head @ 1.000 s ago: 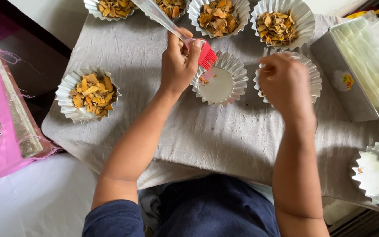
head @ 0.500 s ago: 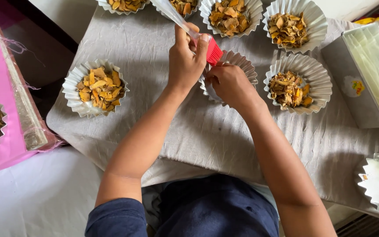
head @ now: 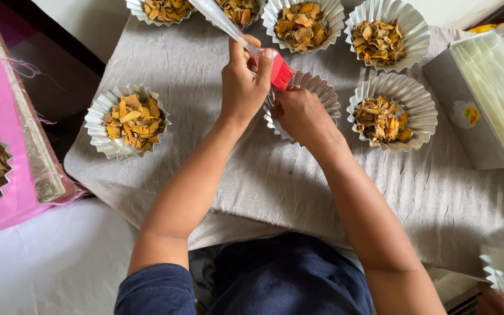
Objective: The person places dried tea leaves into small clear plastic bags by hand and uses a red silicone brush to move the leaves inside small metal cups.
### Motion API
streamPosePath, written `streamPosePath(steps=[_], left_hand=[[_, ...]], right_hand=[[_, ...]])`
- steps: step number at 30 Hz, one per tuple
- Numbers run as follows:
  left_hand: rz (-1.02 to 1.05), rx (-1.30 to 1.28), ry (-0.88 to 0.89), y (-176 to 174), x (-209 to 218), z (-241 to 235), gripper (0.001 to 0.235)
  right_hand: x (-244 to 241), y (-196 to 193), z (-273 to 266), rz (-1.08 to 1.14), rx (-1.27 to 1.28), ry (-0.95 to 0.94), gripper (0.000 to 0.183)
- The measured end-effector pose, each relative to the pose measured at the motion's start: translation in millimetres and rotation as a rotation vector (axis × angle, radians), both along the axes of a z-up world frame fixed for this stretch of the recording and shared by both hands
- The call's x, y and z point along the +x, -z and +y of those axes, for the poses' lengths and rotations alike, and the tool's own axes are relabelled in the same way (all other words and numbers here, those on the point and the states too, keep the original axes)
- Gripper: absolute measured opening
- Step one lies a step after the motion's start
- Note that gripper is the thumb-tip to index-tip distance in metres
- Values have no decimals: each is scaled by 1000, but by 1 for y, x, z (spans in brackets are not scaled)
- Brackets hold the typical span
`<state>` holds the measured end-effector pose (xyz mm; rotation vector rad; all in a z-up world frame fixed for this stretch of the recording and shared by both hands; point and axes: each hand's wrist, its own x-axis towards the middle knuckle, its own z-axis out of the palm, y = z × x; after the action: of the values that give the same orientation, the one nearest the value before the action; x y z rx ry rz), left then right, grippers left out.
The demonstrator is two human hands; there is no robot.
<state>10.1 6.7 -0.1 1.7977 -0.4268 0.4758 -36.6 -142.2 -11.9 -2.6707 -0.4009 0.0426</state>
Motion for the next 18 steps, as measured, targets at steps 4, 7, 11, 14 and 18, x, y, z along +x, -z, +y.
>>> streamPosePath(steps=[4, 7, 11, 14, 18], left_hand=[[-73, -126, 44, -2, 1, 3, 21], [-60, -292, 143, -6, -4, 3, 23], [26, -286, 242, -10, -13, -3, 21], [22, -231, 197, -8, -11, -2, 22], [21, -244, 172, -7, -8, 1, 22]], right_hand=[[-1, -16, -20, -50, 250, 105, 14], [-9, -44, -35, -43, 558, 232, 15], [-17, -57, -51, 137, 998, 289, 8], [-36, -89, -67, -28, 541, 276, 17], [-67, -100, -99, -50, 134, 454, 14]])
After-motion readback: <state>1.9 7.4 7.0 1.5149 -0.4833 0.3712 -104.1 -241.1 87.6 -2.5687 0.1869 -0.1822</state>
